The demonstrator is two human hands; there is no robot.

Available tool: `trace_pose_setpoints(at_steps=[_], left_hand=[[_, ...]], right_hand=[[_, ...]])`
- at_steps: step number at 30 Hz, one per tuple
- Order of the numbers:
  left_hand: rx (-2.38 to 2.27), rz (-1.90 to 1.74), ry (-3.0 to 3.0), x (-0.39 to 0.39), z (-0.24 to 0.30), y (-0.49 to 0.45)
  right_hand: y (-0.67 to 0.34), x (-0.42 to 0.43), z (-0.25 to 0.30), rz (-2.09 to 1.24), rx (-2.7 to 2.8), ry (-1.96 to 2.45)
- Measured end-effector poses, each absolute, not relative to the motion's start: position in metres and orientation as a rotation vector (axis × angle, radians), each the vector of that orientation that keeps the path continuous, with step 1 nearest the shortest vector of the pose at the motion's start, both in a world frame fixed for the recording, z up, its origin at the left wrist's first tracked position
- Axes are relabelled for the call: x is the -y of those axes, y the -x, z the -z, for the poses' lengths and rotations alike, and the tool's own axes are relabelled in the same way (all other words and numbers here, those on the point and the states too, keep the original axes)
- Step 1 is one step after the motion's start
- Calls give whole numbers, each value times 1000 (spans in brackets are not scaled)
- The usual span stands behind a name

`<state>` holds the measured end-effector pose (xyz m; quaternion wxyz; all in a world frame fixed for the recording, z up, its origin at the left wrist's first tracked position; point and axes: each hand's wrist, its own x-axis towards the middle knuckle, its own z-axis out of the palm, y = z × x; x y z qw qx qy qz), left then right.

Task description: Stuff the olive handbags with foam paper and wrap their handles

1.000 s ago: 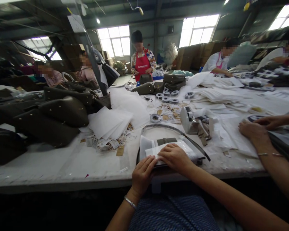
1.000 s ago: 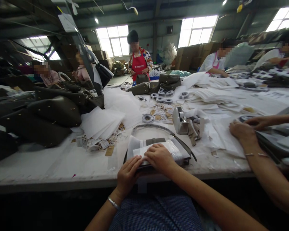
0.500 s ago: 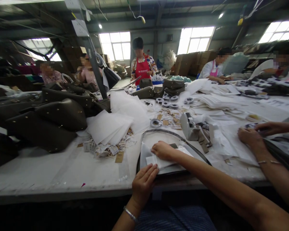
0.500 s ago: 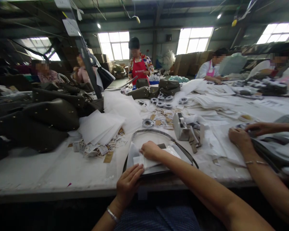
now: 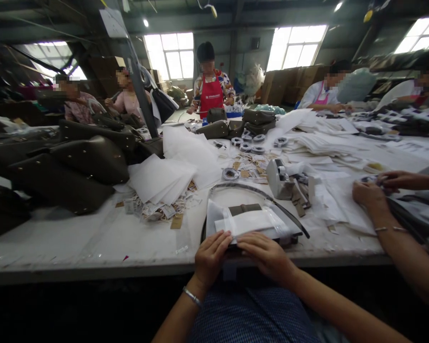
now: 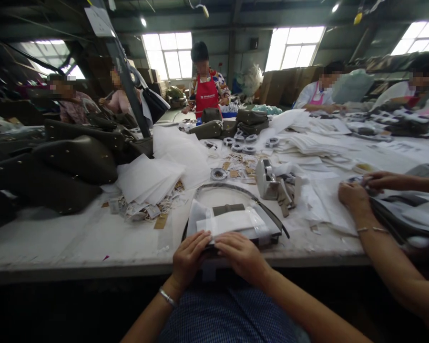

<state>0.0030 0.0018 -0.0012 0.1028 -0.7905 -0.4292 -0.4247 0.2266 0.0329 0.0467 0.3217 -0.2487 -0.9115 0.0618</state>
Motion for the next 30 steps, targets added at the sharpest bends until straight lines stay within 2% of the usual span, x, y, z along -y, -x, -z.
trace_pose_setpoints(at_steps=[3,7,12,18,30], left_hand=[[1313,1239,2368,-1,2,-2],[1340,1195,2396,1,2,-2],[1347,1155,2396,1,0,-4],[1388,1059,2473,6,-6,0],[1356,1062,2382,6,5,-5]], right_hand=[[-233,5,-14,18,2473,544],[-221,14,23,161,2507,591],[-205,-5,28,179,2382,556],[-199,-6,12,52,2276,426],[-210,40,-2,-368,2193,537]])
